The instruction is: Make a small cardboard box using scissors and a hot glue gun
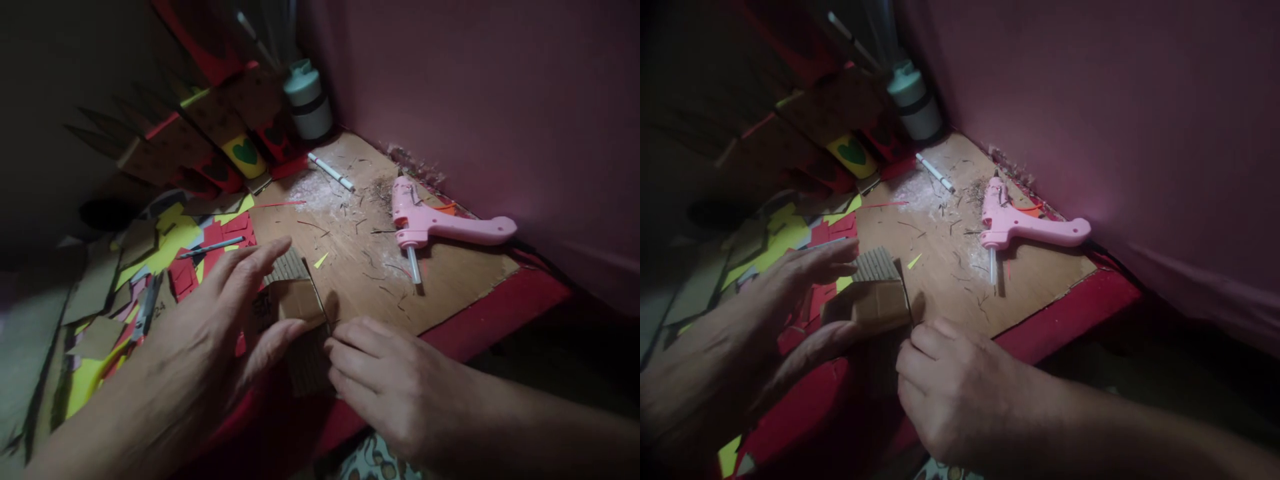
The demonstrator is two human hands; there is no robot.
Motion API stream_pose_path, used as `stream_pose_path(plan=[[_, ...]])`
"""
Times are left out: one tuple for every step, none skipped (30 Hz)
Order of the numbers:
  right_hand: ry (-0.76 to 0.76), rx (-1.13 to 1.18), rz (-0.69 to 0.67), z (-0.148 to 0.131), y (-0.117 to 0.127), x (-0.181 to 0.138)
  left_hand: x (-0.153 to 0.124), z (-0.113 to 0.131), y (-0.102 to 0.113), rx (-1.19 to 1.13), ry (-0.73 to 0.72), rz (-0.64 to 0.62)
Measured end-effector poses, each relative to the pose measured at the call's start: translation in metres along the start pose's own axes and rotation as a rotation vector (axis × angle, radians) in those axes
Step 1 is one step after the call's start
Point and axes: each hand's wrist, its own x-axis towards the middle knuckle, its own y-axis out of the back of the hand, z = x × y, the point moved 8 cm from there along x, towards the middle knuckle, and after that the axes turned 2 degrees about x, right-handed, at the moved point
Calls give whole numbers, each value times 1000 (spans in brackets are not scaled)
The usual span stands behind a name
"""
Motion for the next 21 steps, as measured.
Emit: stream_pose_path(plan=[[1, -7, 11, 0, 0, -1, -2, -6, 1, 2, 31, 9], [0, -7, 16, 0, 0, -2, -3, -11, 2, -2, 57, 13], [-3, -3, 15, 0, -1, -2, -4, -17, 3, -12, 82, 18], [-7, 4, 11, 0, -2, -2, -5, -23, 3, -29, 101, 23], [-10, 12, 10, 0, -2, -2, -6, -29, 4, -49, 117, 27], [-14, 18, 11, 0, -2, -2, -6, -34, 4, -70, 135, 25], [-15, 22, 14, 0, -2, -2, -6, -39, 3, -92, 153, 20], [-14, 24, 20, 0, -2, -2, -5, -43, 3, -114, 165, 19], [-13, 25, 23, 0, -2, -1, -4, -46, 2, -138, 170, 19], [-15, 25, 23, 0, -2, -1, -3, -49, 2, -161, 167, 24], [-16, 25, 21, 1, -2, -1, -2, -52, 1, -184, 166, 33], [-17, 24, 18, 1, -3, -1, 0, -55, -1, -210, 168, 38], [-18, 23, 14, 1, -3, -1, 2, -59, -3, -242, 172, 39], [-19, 20, 12, 1, -4, -1, 4, -63, -7, -284, 180, 26], [-20, 15, 15, 0, -4, -1, 7, -68, -13, -339, 197, 2], [-20, 8, 19, 0, -4, -1, 10, -73, -18, -406, 213, -17], [-20, 1, 22, 0, -4, -1, 13, -77, -25, -483, 240, -49], [-20, -5, 27, 0, -4, -1, 16, -81, -32, -570, 280, -76], [-19, -10, 31, 0, -4, -1, 18, -84, -40, -659, 333, -115], [-18, -13, 32, -1, -4, -1, 20, -86, -47, -740, 390, -156], [-19, -15, 26, -1, -4, -2, 21, -86, -53, -812, 439, -181]])
